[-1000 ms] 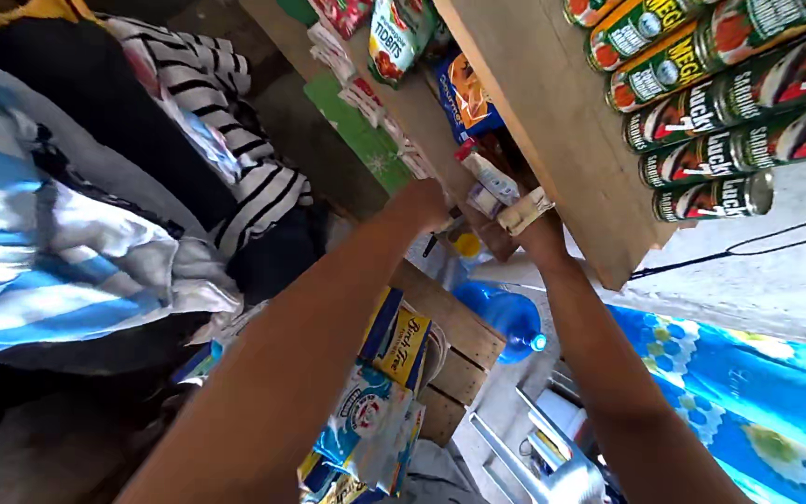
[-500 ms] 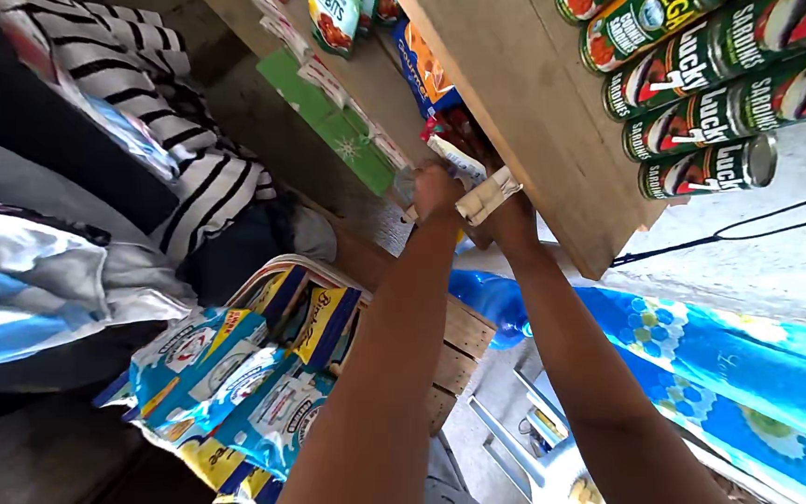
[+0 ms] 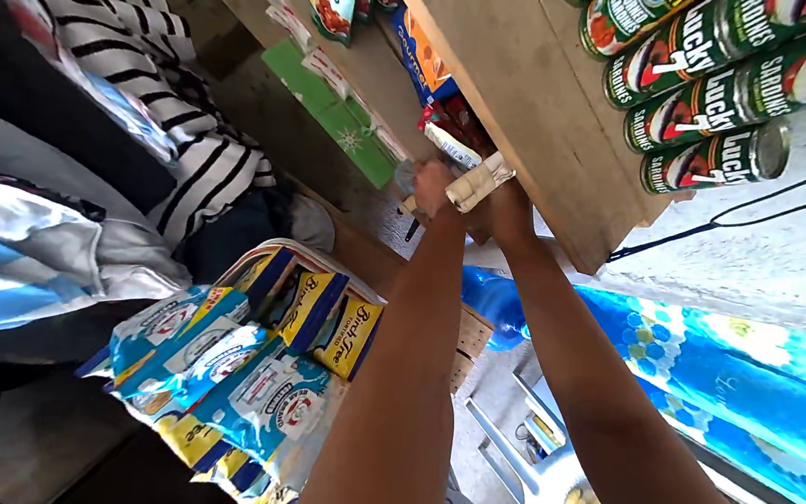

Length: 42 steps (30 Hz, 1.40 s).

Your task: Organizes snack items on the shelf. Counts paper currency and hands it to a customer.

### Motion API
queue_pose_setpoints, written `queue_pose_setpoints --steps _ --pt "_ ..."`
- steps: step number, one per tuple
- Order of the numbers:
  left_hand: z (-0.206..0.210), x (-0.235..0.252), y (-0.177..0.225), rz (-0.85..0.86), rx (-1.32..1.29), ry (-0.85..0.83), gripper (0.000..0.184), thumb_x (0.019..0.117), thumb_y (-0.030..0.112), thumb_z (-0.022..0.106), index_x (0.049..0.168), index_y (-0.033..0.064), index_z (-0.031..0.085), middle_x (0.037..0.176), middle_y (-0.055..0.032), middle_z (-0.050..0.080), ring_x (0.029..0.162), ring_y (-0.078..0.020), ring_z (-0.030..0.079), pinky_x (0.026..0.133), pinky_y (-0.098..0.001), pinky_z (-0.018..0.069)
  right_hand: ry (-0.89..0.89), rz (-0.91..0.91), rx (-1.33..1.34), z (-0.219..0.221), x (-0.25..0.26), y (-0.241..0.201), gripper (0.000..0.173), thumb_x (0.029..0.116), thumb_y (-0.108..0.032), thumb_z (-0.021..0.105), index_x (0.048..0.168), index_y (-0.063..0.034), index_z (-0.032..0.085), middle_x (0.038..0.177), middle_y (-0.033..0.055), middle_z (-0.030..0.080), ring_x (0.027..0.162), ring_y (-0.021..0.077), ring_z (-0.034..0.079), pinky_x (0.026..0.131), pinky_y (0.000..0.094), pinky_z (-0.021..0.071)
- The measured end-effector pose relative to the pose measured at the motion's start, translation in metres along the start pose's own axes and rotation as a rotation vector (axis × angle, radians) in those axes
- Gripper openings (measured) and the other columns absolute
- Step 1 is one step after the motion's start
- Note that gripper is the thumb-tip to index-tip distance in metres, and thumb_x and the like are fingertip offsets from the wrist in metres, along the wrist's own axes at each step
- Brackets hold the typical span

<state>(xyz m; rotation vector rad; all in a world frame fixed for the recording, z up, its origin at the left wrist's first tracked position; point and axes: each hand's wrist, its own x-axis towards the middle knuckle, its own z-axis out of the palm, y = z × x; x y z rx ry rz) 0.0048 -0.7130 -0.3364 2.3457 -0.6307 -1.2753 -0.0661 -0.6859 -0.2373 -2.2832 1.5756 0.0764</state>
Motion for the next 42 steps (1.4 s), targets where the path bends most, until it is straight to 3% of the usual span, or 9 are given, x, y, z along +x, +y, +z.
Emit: queue_pose_setpoints --steps 3,6,10,13,16,27,34,38,42 --pt "-0.001 -0.007 0.000 0.000 -0.154 0.069 0.040 0.1016 0.020 0.061 0.138 0.0054 0.059 0.149 -0.0219 0.049 0.123 -0.0381 0.062 0.097 -0.0514 0.0549 0.015 -0.014 0.005 0.000 -0.001 -0.001 0.034 0.0979 -0.007 0.062 0.127 0.0126 0.062 0.126 0.0302 0.065 0.123 0.0408 0.062 0.108 0.0526 0.0440" --pt "0.001 -0.012 -0.003 0.002 -0.234 0.130 0.049 0.0944 0.016 0.070 0.138 0.0024 0.054 0.144 -0.0222 0.052 0.119 -0.0359 0.064 0.094 -0.0484 0.0567 -0.018 -0.010 -0.002 -0.002 -0.001 -0.001 0.033 0.0982 -0.005 0.061 0.126 0.0132 0.062 0.125 0.0302 0.065 0.122 0.0409 0.062 0.107 0.0528 0.0447" --pt "0.006 -0.016 -0.013 0.101 -0.265 0.173 0.048 0.0908 0.007 0.072 0.135 0.0010 0.056 0.139 -0.0246 0.055 0.123 -0.0368 0.061 0.100 -0.0467 0.0531 -0.149 0.128 -0.017 -0.003 0.010 0.003 0.038 0.1074 -0.009 0.047 0.139 0.0100 0.053 0.140 0.0288 0.057 0.136 0.0377 0.053 0.115 0.0502 0.0372" --pt "0.007 -0.020 -0.017 0.168 -0.039 0.177 0.057 0.0855 0.011 0.076 0.139 0.0091 0.056 0.143 -0.0198 0.051 0.123 -0.0379 0.058 0.093 -0.0509 0.0547 -0.079 0.108 0.021 0.005 0.015 0.011 0.037 0.1081 -0.008 0.045 0.140 0.0100 0.053 0.141 0.0277 0.058 0.137 0.0354 0.053 0.117 0.0468 0.0364" --pt "0.014 -0.022 -0.015 0.253 0.092 0.253 0.044 0.0875 0.016 0.074 0.130 0.0074 0.064 0.139 -0.0214 0.053 0.125 -0.0408 0.054 0.094 -0.0572 0.0476 -0.092 0.130 0.017 0.003 0.015 0.008 0.038 0.1087 -0.007 0.043 0.141 0.0096 0.052 0.142 0.0274 0.057 0.138 0.0347 0.052 0.117 0.0464 0.0354" --pt "0.023 -0.009 -0.005 0.163 0.078 0.244 0.048 0.0911 0.030 0.071 0.129 0.0044 0.058 0.130 -0.0198 0.063 0.125 -0.0390 0.057 0.094 -0.0569 0.0477 -0.101 0.127 0.011 0.001 0.014 0.007 0.038 0.1086 -0.008 0.043 0.141 0.0091 0.052 0.142 0.0268 0.057 0.138 0.0343 0.052 0.117 0.0467 0.0357" --pt "-0.024 -0.024 -0.018 0.059 -0.225 -0.029 0.041 0.0935 0.013 0.068 0.133 0.0084 0.058 0.119 -0.0195 0.070 0.114 -0.0393 0.066 0.096 -0.0637 0.0494 -0.161 0.184 -0.021 -0.008 0.011 -0.004 0.041 0.1096 -0.009 0.041 0.146 0.0083 0.046 0.147 0.0272 0.052 0.141 0.0363 0.048 0.118 0.0492 0.0340" --pt "-0.038 -0.036 -0.032 0.052 -0.564 0.012 0.052 0.0933 0.011 0.071 0.138 -0.0046 0.049 0.117 -0.0258 0.068 0.110 -0.0375 0.067 0.095 -0.0523 0.0532 -0.120 0.180 -0.018 -0.008 0.007 -0.007 0.041 0.1086 -0.010 0.044 0.145 0.0078 0.048 0.144 0.0276 0.055 0.139 0.0375 0.051 0.116 0.0505 0.0370" --pt "-0.051 -0.062 -0.054 0.091 -0.651 0.112 0.044 0.0972 0.008 0.065 0.136 -0.0081 0.051 0.125 -0.0285 0.063 0.114 -0.0373 0.064 0.099 -0.0506 0.0519 -0.006 0.079 -0.118 0.032 0.003 0.013 0.035 0.1014 -0.011 0.058 0.131 0.0073 0.061 0.129 0.0305 0.063 0.123 0.0460 0.061 0.102 0.0619 0.0473"
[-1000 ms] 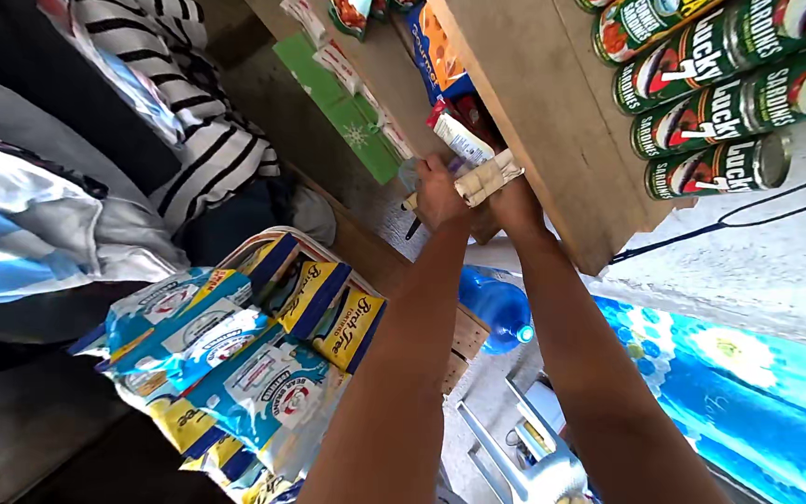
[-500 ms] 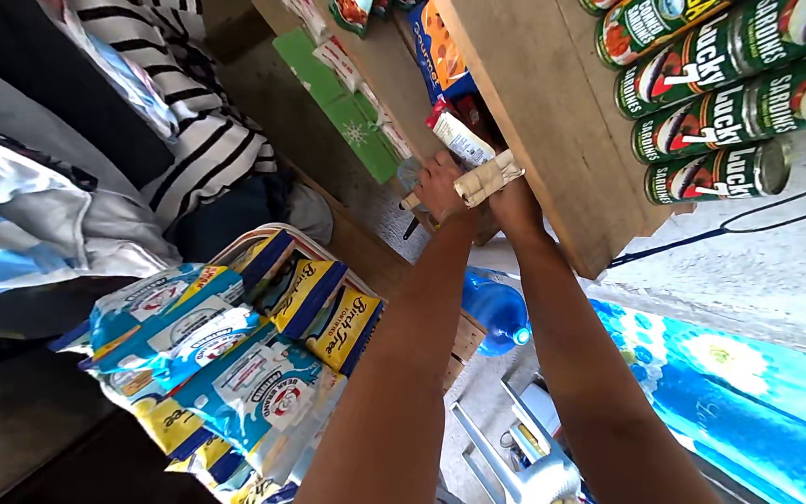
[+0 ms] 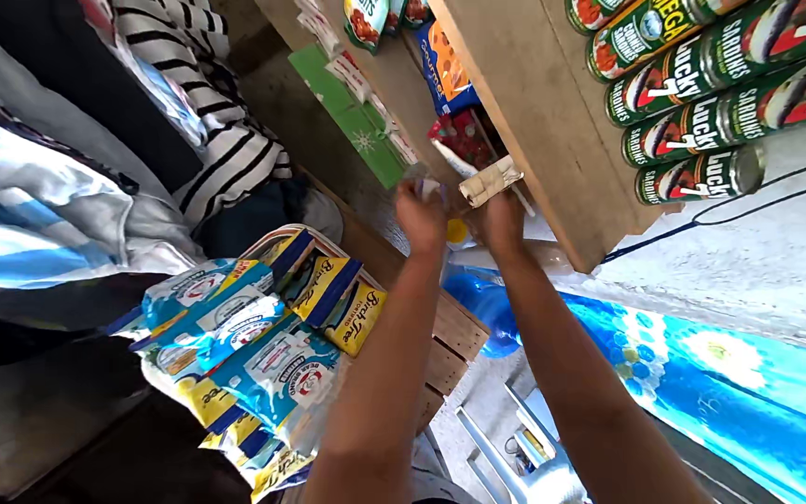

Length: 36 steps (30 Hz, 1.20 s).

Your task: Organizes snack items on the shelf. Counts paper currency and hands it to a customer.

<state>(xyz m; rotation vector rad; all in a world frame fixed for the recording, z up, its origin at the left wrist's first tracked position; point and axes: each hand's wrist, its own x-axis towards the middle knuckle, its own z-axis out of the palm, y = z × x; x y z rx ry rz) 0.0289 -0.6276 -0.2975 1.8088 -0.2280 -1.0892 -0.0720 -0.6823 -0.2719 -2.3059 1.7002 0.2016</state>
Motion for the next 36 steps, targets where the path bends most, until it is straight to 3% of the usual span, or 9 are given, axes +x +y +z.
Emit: queue_pose_setpoints --steps 2,4,9,12,14,17,22,28,36 --pt "-0.011 -0.017 -0.010 0.015 -0.126 0.055 0.045 0.0990 0.008 0.063 0.139 -0.0065 0.047 0.128 -0.0289 0.059 0.110 -0.0351 0.066 0.093 -0.0484 0.0575 0.058 -0.118 -0.015 0.028 -0.003 0.007 0.034 0.0990 -0.007 0.059 0.130 0.0058 0.064 0.133 0.0308 0.061 0.129 0.0480 0.056 0.106 0.0636 0.0441" --pt "-0.019 -0.039 -0.019 0.031 -0.204 0.060 0.043 0.1032 0.010 0.056 0.142 -0.0020 0.043 0.133 -0.0273 0.055 0.107 -0.0333 0.067 0.087 -0.0486 0.0598 0.011 -0.167 -0.069 0.049 -0.005 0.010 0.047 0.1001 -0.005 0.054 0.147 -0.0039 0.053 0.150 0.0281 0.049 0.144 0.0488 0.038 0.115 0.0666 0.0314" --pt "-0.038 -0.080 -0.010 0.115 -0.207 -0.096 0.038 0.1047 0.006 0.053 0.143 0.0029 0.047 0.129 -0.0203 0.062 0.101 -0.0282 0.069 0.084 -0.0464 0.0602 -0.016 -0.253 -0.186 0.068 0.001 0.018 0.087 0.0901 -0.013 0.072 0.164 -0.0157 0.026 0.162 0.0240 0.035 0.149 0.0522 0.025 0.112 0.0724 0.0264" --pt "-0.060 -0.102 0.001 0.184 -0.139 -0.123 0.036 0.0996 0.007 0.064 0.134 0.0043 0.056 0.114 -0.0159 0.068 0.088 -0.0229 0.071 0.078 -0.0416 0.0616 -0.126 -0.263 -0.017 0.048 -0.002 0.015 0.073 0.1007 -0.028 0.063 0.163 -0.0142 0.027 0.165 0.0249 0.027 0.153 0.0499 0.018 0.116 0.0713 0.0215" --pt "-0.080 -0.122 -0.001 0.234 -0.106 -0.121 0.033 0.0973 0.009 0.068 0.129 0.0040 0.060 0.107 -0.0130 0.069 0.086 -0.0188 0.071 0.077 -0.0382 0.0610 -0.135 -0.296 0.330 0.020 -0.026 0.014 0.054 0.1034 -0.019 0.059 0.154 -0.0054 0.044 0.159 0.0270 0.036 0.148 0.0465 0.032 0.117 0.0656 0.0290" --pt "-0.107 -0.160 -0.010 0.276 -0.120 -0.109 0.029 0.0939 0.006 0.068 0.121 0.0018 0.061 0.100 -0.0103 0.069 0.082 -0.0140 0.069 0.074 -0.0321 0.0596 0.030 -0.505 0.752 -0.006 -0.101 0.019 0.040 0.1077 -0.019 0.046 0.139 0.0017 0.058 0.144 0.0171 0.059 0.128 0.0244 0.061 0.106 0.0431 0.0513" --pt "-0.131 -0.263 -0.039 0.271 -0.259 -0.119 0.027 0.0949 0.008 0.064 0.119 -0.0041 0.061 0.102 -0.0094 0.070 0.086 -0.0098 0.069 0.078 -0.0287 0.0601 0.066 -0.998 0.909 -0.015 -0.237 0.032 0.036 0.1006 -0.027 0.064 0.123 0.0018 0.070 0.134 0.0185 0.065 0.124 0.0176 0.064 0.103 0.0311 0.0547" --pt "-0.165 -0.399 -0.104 0.282 -0.515 0.022 0.049 0.0918 0.006 0.071 0.134 -0.0096 0.052 0.114 -0.0115 0.066 0.090 -0.0101 0.068 0.082 -0.0286 0.0594 -0.253 -1.089 1.094 -0.001 -0.342 0.038 0.035 0.0999 -0.024 0.064 0.125 -0.0001 0.069 0.137 0.0105 0.064 0.114 0.0075 0.067 0.093 0.0243 0.0588" --pt "-0.228 -0.511 -0.181 0.439 -0.708 0.474 0.052 0.0867 -0.002 0.072 0.134 -0.0073 0.053 0.113 -0.0076 0.071 0.096 -0.0123 0.071 0.086 -0.0314 0.0609 -0.693 -1.277 1.094 0.007 -0.449 -0.026 0.039 0.0937 -0.017 0.071 0.126 0.0055 0.068 0.134 0.0150 0.067 0.111 0.0125 0.070 0.090 0.0271 0.0618"
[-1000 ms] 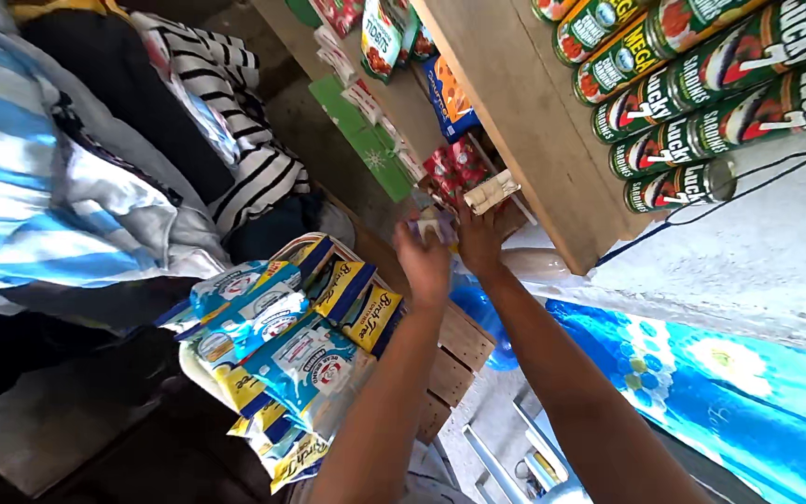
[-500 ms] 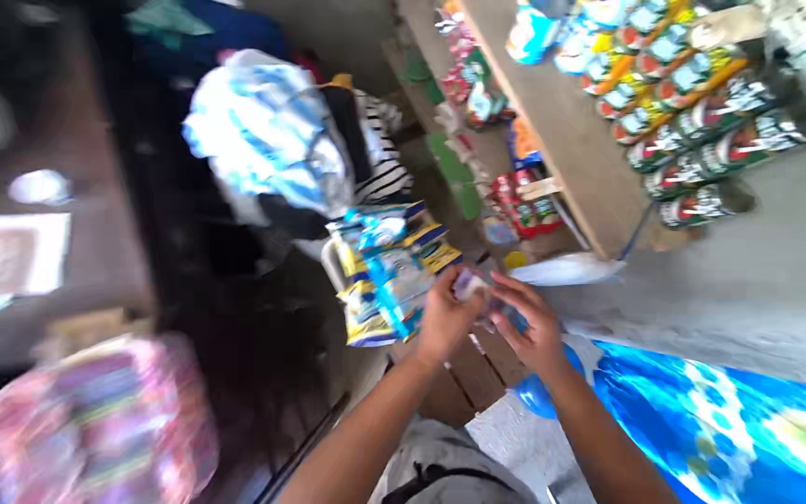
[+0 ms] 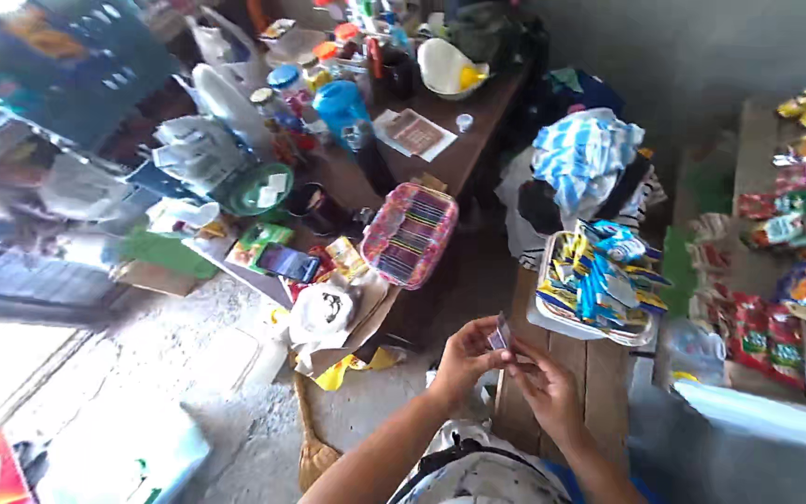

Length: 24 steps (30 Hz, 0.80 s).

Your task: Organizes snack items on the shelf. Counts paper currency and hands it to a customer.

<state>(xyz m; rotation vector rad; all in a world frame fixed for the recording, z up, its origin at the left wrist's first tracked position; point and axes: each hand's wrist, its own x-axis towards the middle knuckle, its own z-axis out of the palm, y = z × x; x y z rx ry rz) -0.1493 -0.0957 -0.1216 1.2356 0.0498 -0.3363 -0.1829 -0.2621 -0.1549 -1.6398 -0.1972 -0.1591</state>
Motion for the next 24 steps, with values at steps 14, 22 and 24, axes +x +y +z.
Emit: queue_pose_setpoints --steps 14,22,24 --pt "-0.182 0.097 0.061 0.054 0.374 0.587 0.047 0.0971 0.011 0.065 0.139 -0.0061 0.053 0.138 -0.0281 0.055 0.119 -0.0323 0.061 0.100 -0.0441 0.0514 0.076 0.247 -0.094 0.146 0.169 0.004 0.020 0.0996 -0.008 0.062 0.110 0.0084 0.070 0.092 0.0077 0.074 0.079 0.0037 0.069 0.073 0.0207 0.0580" --pt "-0.182 0.104 0.100 0.039 -0.089 0.427 0.032 0.0996 0.010 0.064 0.125 -0.0071 0.053 0.096 -0.0100 0.068 0.079 -0.0156 0.071 0.073 -0.0318 0.0629 -0.064 0.068 -0.271 0.179 0.205 0.022 0.014 0.0887 -0.006 0.074 0.097 0.0042 0.075 0.089 0.0089 0.075 0.074 0.0027 0.068 0.071 0.0178 0.0564" --pt "-0.188 0.113 0.099 0.025 -0.192 0.462 0.027 0.0981 0.002 0.064 0.122 -0.0063 0.054 0.094 -0.0088 0.068 0.079 -0.0158 0.072 0.074 -0.0326 0.0633 -0.104 -0.041 -0.245 0.181 0.215 0.028 0.012 0.0864 -0.006 0.074 0.094 0.0031 0.075 0.090 0.0072 0.075 0.074 0.0002 0.067 0.070 0.0147 0.0554"
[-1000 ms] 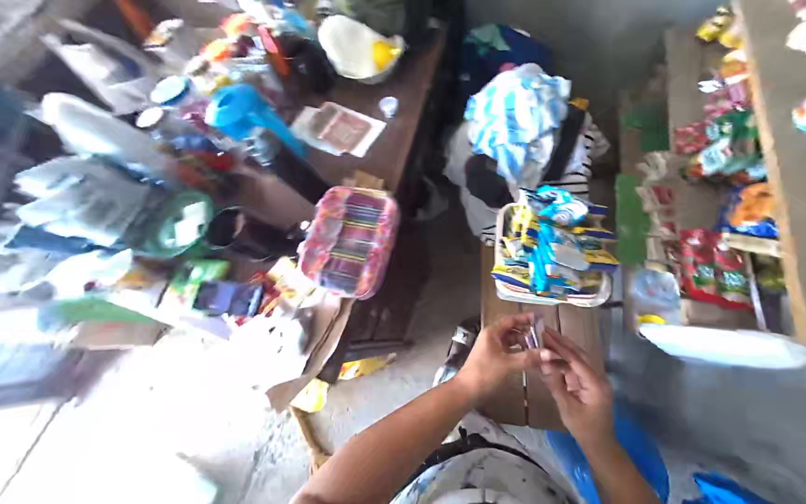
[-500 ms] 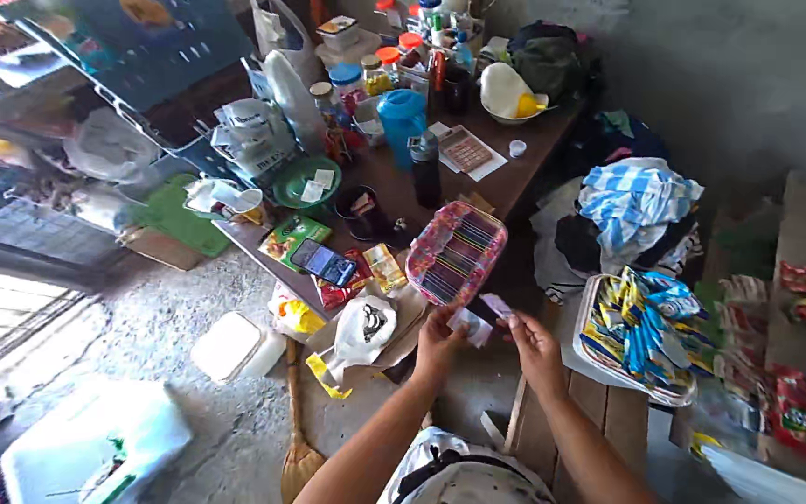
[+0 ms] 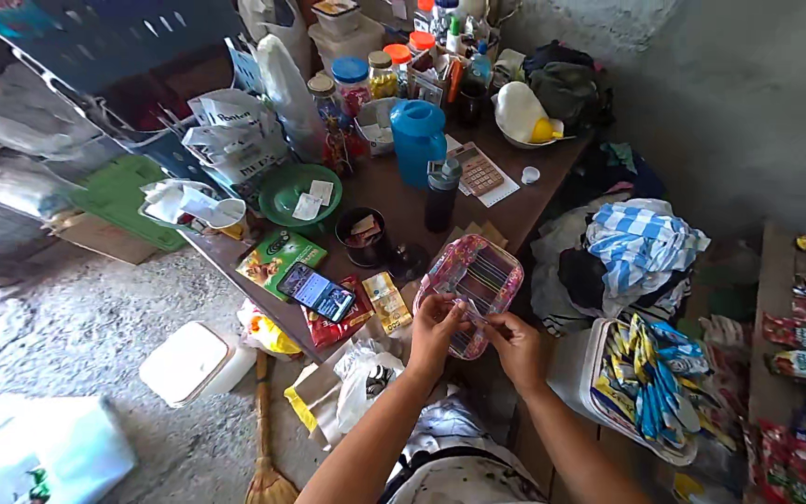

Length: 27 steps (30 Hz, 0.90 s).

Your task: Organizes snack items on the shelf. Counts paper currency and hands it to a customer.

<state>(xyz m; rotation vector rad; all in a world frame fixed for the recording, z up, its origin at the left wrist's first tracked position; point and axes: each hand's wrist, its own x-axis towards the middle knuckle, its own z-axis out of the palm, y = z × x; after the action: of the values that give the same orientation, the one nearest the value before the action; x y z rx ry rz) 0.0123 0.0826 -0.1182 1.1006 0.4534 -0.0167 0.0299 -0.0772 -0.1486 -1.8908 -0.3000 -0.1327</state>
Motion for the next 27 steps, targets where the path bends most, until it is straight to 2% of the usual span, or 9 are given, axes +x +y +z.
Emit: queue_pose_setpoints --steps 5,10,12,14,16,20,22,25,27 --pt "-0.002 0.019 0.003 0.021 -0.108 -0.025 0.022 0.0952 -0.005 0.059 0.116 -0.0008 0.054 0.097 -0.0057 0.067 0.081 -0.0157 0.071 0.078 -0.0351 0.0635 -0.205 -0.038 0.319 -0.007 0.040 0.025 0.009 0.0841 -0.001 0.076 0.093 -0.0039 0.073 0.097 0.0003 0.073 0.087 0.0024 0.069 0.077 0.0184 0.0589" --pt "-0.001 0.031 0.000 0.086 -0.168 -0.030 0.037 0.0884 -0.003 0.061 0.125 0.0016 0.055 0.111 -0.0043 0.068 0.092 -0.0155 0.071 0.082 -0.0360 0.0621 -0.562 0.166 0.694 -0.017 0.095 0.040 0.008 0.0868 -0.012 0.080 0.092 -0.0166 0.076 0.100 -0.0061 0.072 0.085 0.0031 0.069 0.073 0.0216 0.0607" --pt "-0.001 0.033 -0.004 0.131 -0.166 -0.066 0.047 0.0860 -0.006 0.058 0.132 0.0018 0.052 0.119 -0.0040 0.068 0.101 -0.0142 0.069 0.087 -0.0346 0.0595 -0.653 0.240 0.782 -0.018 0.111 0.043 0.005 0.0901 -0.013 0.077 0.094 -0.0162 0.077 0.101 -0.0060 0.073 0.083 0.0035 0.069 0.072 0.0225 0.0612" --pt "0.001 0.032 -0.005 0.163 -0.105 -0.052 0.051 0.0843 -0.010 0.054 0.134 -0.0003 0.050 0.119 -0.0034 0.069 0.104 -0.0124 0.069 0.091 -0.0333 0.0578 -0.633 0.326 0.765 -0.013 0.120 0.036 0.007 0.0952 -0.009 0.069 0.099 -0.0113 0.074 0.095 -0.0047 0.075 0.078 0.0045 0.070 0.070 0.0238 0.0614" --pt "0.004 0.029 -0.008 0.203 -0.019 0.012 0.042 0.0851 -0.012 0.057 0.126 -0.0019 0.054 0.112 -0.0019 0.071 0.100 -0.0093 0.069 0.091 -0.0303 0.0578 -0.590 0.369 0.684 -0.002 0.124 0.026 0.011 0.1014 -0.006 0.058 0.104 -0.0066 0.069 0.093 -0.0038 0.073 0.082 0.0042 0.070 0.075 0.0239 0.0608" --pt "0.013 0.029 -0.008 0.292 0.108 0.163 0.024 0.0892 -0.006 0.068 0.112 -0.0014 0.060 0.098 0.0004 0.074 0.091 -0.0066 0.071 0.085 -0.0273 0.0598 -0.538 0.363 0.540 0.022 0.118 0.011 0.023 0.1041 -0.008 0.053 0.120 0.0058 0.063 0.111 0.0063 0.068 0.100 0.0045 0.065 0.093 0.0219 0.0546" --pt "0.017 0.028 -0.001 0.253 0.086 0.222 0.023 0.0933 -0.002 0.064 0.116 -0.0034 0.059 0.099 -0.0012 0.074 0.091 -0.0070 0.071 0.087 -0.0271 0.0595 -0.472 0.338 0.526 0.033 0.111 0.006 0.023 0.1008 -0.006 0.058 0.119 0.0065 0.064 0.106 0.0059 0.070 0.094 0.0036 0.067 0.088 0.0205 0.0559" --pt "0.021 0.022 0.013 0.036 -0.213 0.212 0.029 0.0968 0.000 0.055 0.126 -0.0008 0.051 0.101 -0.0058 0.073 0.091 -0.0136 0.072 0.086 -0.0330 0.0610 -0.362 0.200 0.532 0.043 0.101 -0.001 0.025 0.0952 -0.004 0.066 0.118 0.0067 0.064 0.091 0.0003 0.070 0.078 0.0004 0.066 0.075 0.0177 0.0574" --pt "0.026 0.014 0.020 -0.099 -0.339 0.186 0.026 0.1011 0.008 0.050 0.127 0.0037 0.051 0.101 -0.0062 0.073 0.092 -0.0158 0.072 0.086 -0.0354 0.0610 -0.312 0.055 0.480 0.046 0.095 -0.005 0.029 0.0927 -0.005 0.069 0.118 0.0083 0.064 0.091 0.0002 0.071 0.075 -0.0016 0.065 0.071 0.0159 0.0571"
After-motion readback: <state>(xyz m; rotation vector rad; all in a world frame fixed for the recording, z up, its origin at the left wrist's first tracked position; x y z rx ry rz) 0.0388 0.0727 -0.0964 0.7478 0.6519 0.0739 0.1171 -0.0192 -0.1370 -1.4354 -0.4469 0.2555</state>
